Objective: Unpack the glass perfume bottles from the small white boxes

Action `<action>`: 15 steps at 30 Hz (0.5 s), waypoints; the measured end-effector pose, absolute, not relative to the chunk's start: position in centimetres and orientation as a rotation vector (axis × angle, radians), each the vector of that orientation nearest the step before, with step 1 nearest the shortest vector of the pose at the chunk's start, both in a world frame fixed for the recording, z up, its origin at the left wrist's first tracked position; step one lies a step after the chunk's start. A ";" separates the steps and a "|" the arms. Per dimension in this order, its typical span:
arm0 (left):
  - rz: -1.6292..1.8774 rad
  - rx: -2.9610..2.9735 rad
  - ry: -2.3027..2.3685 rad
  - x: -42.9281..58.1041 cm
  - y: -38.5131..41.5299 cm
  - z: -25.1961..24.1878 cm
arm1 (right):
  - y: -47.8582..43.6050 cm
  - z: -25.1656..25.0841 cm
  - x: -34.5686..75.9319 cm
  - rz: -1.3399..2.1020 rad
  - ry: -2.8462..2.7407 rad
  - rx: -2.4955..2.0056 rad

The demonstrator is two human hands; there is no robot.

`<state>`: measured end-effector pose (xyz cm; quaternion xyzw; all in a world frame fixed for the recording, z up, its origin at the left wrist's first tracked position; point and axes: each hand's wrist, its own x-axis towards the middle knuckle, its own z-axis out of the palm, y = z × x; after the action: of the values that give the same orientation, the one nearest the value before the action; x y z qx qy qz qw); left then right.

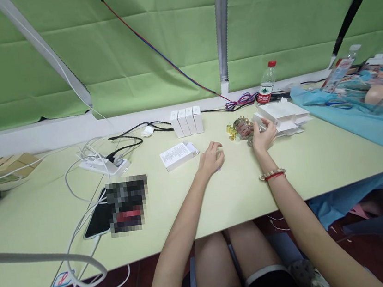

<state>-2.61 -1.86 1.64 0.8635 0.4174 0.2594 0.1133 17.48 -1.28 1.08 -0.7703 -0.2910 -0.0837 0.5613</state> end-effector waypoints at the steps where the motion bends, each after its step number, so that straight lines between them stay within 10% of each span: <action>1: 0.772 2.543 1.192 -2.7 -2.0 1.8 | -1.2 1.1 17.5 -0.193 -0.684 -1.820; 15: 0.561 2.648 1.171 -1.1 -3.4 1.6 | -0.4 0.1 17.5 -0.017 -0.798 -1.824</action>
<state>-1.07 -3.44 1.57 0.8937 0.3952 0.1895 0.0961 17.49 -0.37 0.13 -0.7688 -0.3362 -0.0071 0.5440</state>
